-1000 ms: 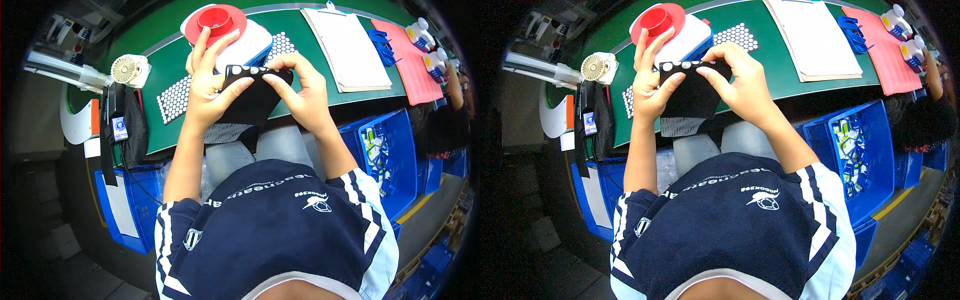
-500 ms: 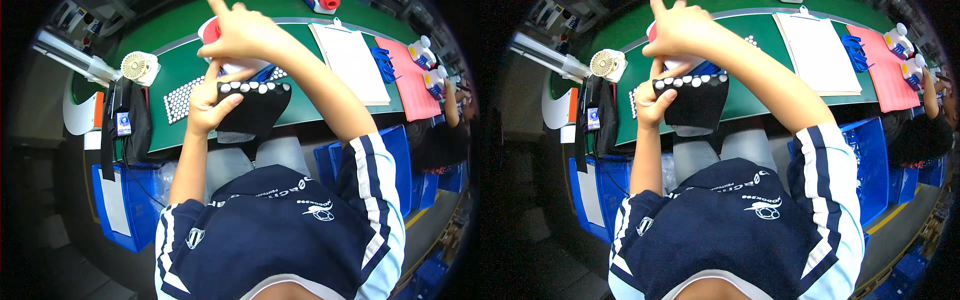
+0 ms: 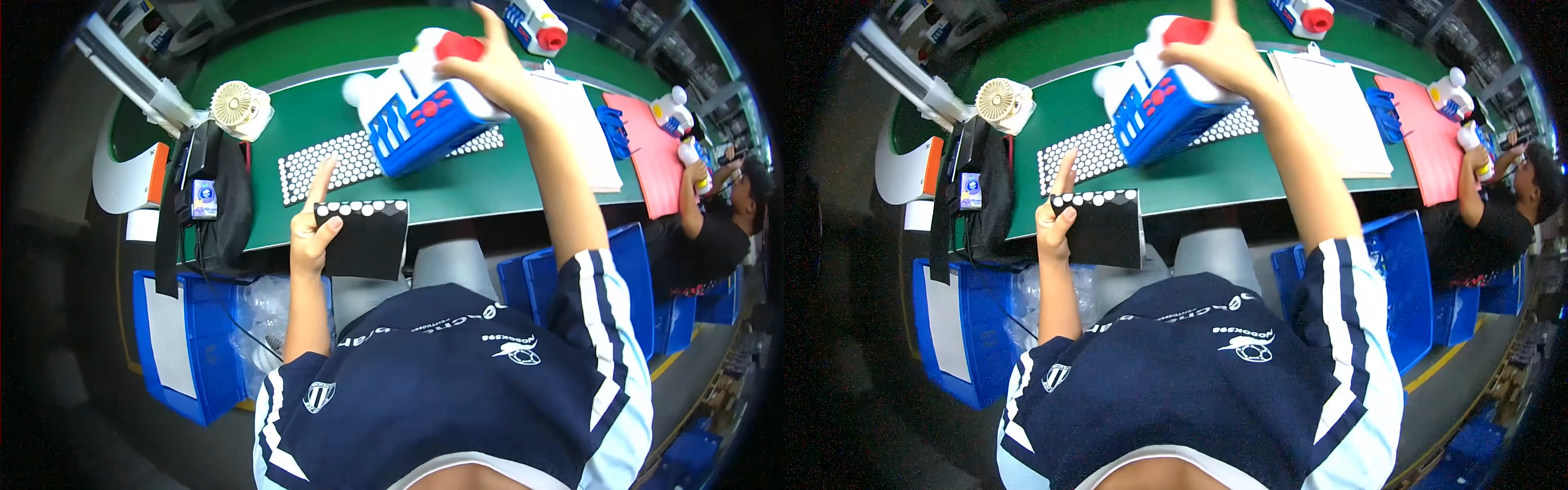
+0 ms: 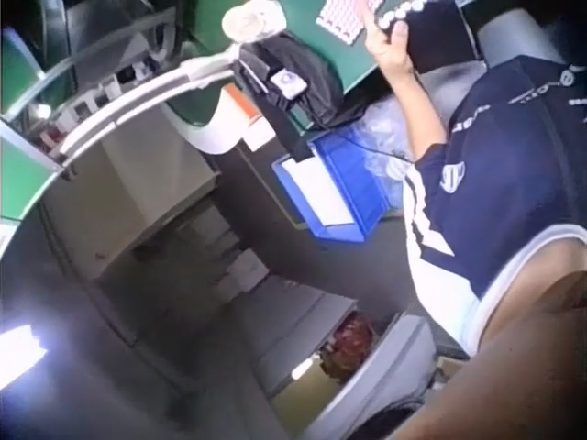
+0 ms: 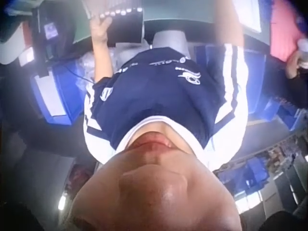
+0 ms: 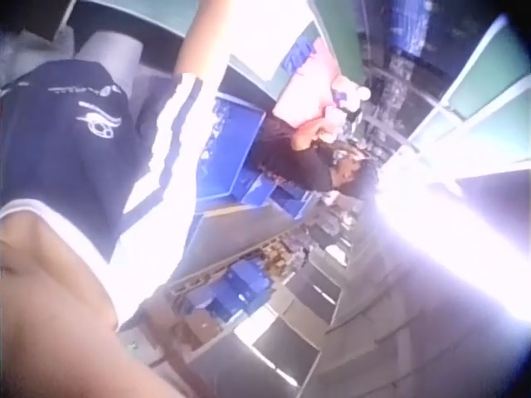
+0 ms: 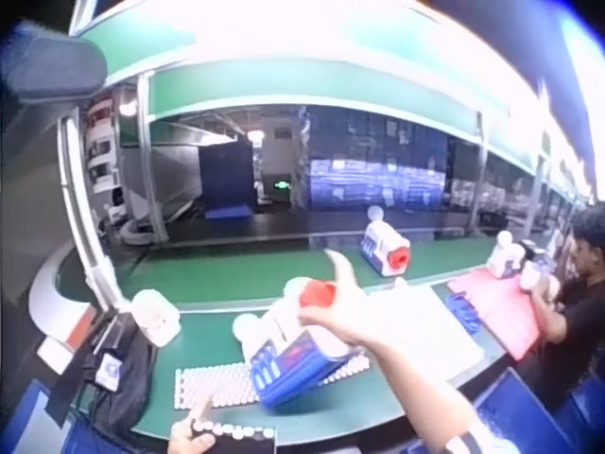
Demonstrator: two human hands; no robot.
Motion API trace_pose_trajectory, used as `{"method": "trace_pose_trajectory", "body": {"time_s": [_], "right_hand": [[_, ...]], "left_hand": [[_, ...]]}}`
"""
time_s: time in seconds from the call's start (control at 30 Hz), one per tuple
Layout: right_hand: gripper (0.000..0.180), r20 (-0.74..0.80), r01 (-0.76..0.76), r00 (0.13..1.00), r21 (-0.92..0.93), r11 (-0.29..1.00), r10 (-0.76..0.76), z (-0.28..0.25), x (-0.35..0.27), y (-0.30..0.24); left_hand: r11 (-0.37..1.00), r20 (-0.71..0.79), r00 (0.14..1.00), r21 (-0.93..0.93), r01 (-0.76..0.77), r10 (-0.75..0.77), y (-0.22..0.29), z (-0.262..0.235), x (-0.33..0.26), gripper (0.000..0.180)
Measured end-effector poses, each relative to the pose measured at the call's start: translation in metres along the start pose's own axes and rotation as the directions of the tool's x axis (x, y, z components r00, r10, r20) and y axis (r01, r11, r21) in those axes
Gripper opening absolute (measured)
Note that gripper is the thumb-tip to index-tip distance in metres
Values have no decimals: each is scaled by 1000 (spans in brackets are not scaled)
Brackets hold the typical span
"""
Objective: Applying circular white stickers to various plastic parts as part of a light fixture assembly.
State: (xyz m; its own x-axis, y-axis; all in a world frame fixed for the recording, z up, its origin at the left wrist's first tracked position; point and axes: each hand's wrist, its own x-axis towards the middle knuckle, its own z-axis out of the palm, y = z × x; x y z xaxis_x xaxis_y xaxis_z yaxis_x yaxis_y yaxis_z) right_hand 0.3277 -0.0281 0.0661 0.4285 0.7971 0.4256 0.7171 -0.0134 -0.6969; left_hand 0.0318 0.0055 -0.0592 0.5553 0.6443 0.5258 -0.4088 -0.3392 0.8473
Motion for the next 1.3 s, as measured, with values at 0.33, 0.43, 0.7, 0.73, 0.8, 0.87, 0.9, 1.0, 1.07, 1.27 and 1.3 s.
{"method": "trace_pose_trajectory", "body": {"time_s": [0.33, 0.43, 0.7, 0.73, 0.8, 0.87, 0.9, 1.0, 1.07, 1.27, 1.3], "right_hand": [[51, 554, -493, 828, 791, -362, 82, 130, -27, 60], [47, 640, -608, 767, 746, -273, 42, 139, -23, 59], [92, 646, -622, 750, 761, -184, 143, 169, -30, 117], [95, 617, -609, 751, 785, -116, 236, 155, -35, 83], [93, 586, -583, 785, 809, -82, 202, 147, -37, 84], [88, 503, -510, 846, 860, -5, 174, 147, -38, 87], [88, 502, -508, 847, 861, -7, 177, 147, -38, 89], [81, 376, -420, 898, 887, 192, 227, 151, -37, 96], [81, 256, -354, 926, 846, 399, 279, 151, -34, 101], [70, 14, -275, 955, 411, 869, 296, 133, -37, 86], [67, -86, -167, 972, 397, 902, 218, 133, -37, 93]], "left_hand": [[896, 207, 927, 260, -360, 313, 41, -7, 104, 44], [891, 255, 913, 246, -381, 319, 36, -16, 116, 38], [942, 187, 939, 120, -312, 288, 24, -21, 133, 30], [953, 157, 953, 120, -280, 260, 25, -25, 131, 31], [967, 145, 961, 62, -247, 236, 23, -21, 138, 29], [966, 179, 960, 107, -237, 216, 27, -16, 145, 28], [961, 206, 959, 156, -230, 196, 28, -14, 148, 27], [956, 232, 956, 185, -226, 181, 27, -10, 149, 24], [968, 226, 959, 142, -206, 171, 23, -10, 146, 25], [982, 259, 959, 114, -149, 115, 28, 9, 151, 42], [986, 270, 956, 90, -139, 110, 24, 15, 154, 35]]}}
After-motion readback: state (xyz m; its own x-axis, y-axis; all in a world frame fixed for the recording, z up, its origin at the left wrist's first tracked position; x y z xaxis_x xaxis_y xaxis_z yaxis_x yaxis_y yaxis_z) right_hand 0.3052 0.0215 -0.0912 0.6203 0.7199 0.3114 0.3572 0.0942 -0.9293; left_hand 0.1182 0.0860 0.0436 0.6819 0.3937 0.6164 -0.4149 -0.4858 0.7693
